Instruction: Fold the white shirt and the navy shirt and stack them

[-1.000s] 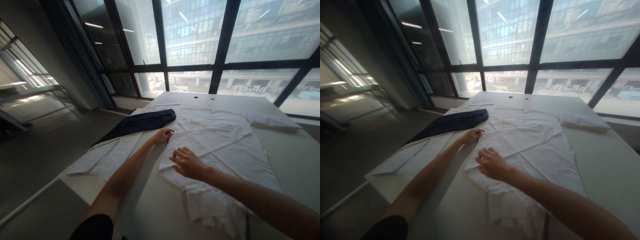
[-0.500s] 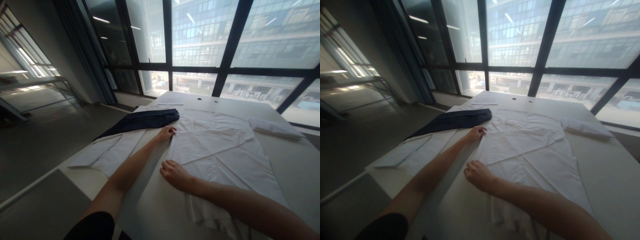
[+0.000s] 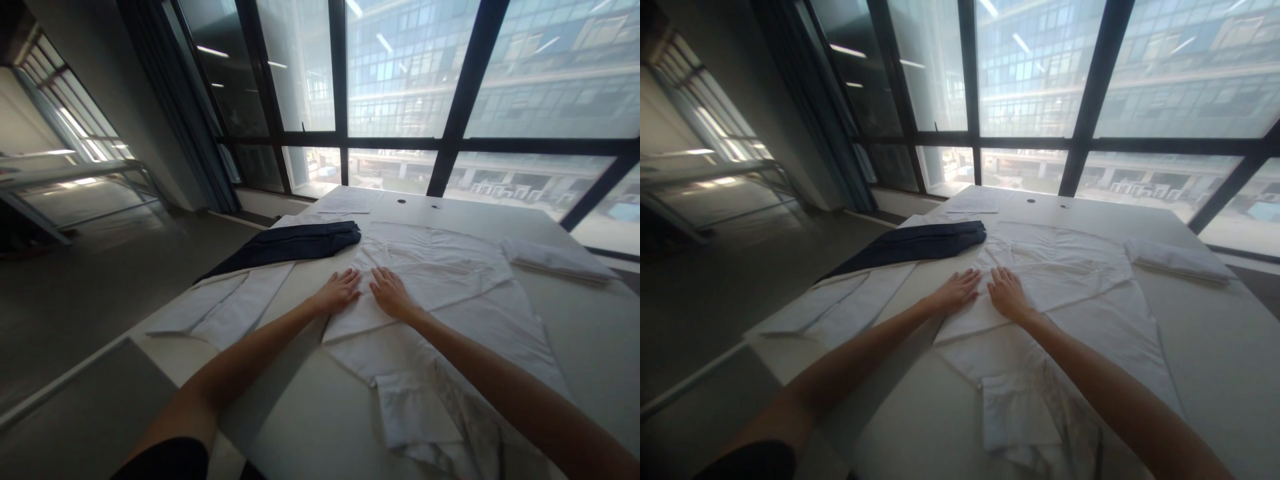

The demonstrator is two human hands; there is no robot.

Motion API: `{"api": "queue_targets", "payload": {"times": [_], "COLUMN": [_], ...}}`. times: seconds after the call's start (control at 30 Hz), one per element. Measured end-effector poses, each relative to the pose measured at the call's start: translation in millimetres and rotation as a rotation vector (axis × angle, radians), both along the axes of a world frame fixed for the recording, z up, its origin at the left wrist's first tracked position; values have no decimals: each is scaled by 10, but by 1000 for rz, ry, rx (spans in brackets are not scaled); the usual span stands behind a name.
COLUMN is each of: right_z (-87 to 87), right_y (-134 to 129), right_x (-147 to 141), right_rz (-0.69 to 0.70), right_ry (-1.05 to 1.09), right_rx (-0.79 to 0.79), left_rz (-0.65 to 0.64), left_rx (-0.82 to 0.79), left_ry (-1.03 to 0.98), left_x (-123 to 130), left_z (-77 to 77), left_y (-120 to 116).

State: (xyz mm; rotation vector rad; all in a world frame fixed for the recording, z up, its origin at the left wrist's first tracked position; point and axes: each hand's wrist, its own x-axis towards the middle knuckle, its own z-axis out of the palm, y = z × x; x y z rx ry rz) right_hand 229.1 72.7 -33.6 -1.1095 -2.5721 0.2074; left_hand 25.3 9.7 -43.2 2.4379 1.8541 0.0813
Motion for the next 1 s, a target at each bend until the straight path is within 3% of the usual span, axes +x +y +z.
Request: {"api": "queue_targets", "payload": {"times": [0.17, 0.37, 0.53, 0.67, 0.83, 0.93, 1.0], "right_z": [-225, -243, -239, -237, -231, -220, -205], "right_y": [243, 220, 231, 225, 224, 224, 215], "right_x": [215, 207, 210, 213, 219, 211, 198], "right_rz": [17, 21, 16, 18, 35, 42, 45], "right_ry": [-178, -178, -179, -176, -156, -148, -141], "right_rx": [13, 25, 19, 16, 21, 5, -10], "left_rz": [22, -229, -247, -266, -334, -335, -269], "left_rx": [1, -5, -56, -38, -119, -137, -32], "left_ry": [1, -46, -148, -179, -189, -183, -204], "left_x": [-91, -35, -55, -82, -165, -120, -3], "left_z": [62, 121, 160, 222, 427, 518, 491], "left_y": [-166, -582, -782, -847, -912, -778, -569]}}
